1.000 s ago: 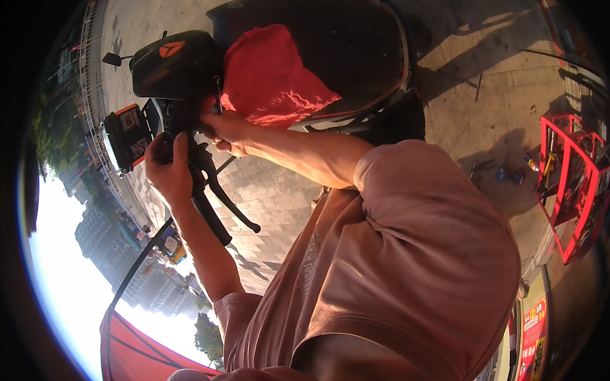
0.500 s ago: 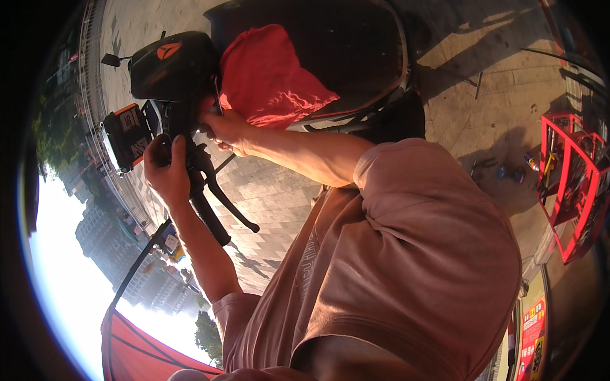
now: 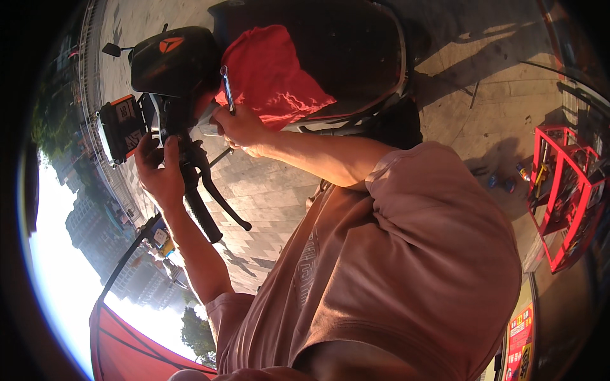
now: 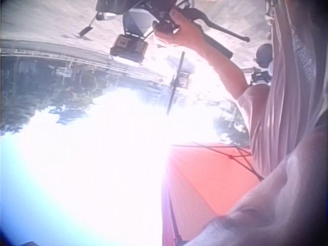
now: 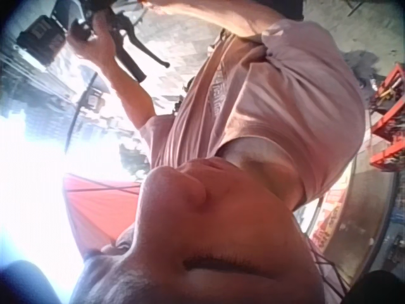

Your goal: The person removes a brake lever assembly from a scooter's handlebar using a screwdriver and wrench, then reattaches it. They retrieve tools from a red tool cart, loosen and tighten fasteners, and place a red cloth on the scooter seat during the process.

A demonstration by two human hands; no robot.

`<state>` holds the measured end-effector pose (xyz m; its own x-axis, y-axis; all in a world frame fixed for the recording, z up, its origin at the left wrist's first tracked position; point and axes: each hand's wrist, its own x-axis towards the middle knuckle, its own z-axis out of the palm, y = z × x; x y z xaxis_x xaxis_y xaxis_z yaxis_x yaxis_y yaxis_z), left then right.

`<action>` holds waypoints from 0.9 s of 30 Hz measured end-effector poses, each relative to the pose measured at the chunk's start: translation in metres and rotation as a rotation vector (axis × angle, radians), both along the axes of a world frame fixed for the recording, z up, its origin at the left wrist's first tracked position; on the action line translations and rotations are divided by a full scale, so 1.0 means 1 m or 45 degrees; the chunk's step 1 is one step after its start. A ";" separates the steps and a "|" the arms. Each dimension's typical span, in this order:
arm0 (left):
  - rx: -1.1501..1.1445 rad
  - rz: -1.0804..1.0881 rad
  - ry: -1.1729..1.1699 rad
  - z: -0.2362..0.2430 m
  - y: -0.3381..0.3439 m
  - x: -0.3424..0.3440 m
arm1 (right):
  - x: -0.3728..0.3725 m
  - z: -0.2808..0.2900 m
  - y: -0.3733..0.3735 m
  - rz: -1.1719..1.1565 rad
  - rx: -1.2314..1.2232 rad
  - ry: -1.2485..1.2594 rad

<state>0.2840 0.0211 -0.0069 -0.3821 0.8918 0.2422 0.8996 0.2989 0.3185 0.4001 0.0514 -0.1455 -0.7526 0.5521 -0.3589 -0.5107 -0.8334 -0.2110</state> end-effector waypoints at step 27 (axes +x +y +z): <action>-0.786 -1.188 0.719 0.121 -0.053 0.235 | 0.169 -0.049 -0.027 0.056 0.532 -0.655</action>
<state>0.5194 -0.0323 0.1138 0.4762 0.7891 -0.3881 0.8135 -0.5629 -0.1463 0.5689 0.0245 -0.1947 -0.5671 0.6958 -0.4408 -0.2259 -0.6461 -0.7291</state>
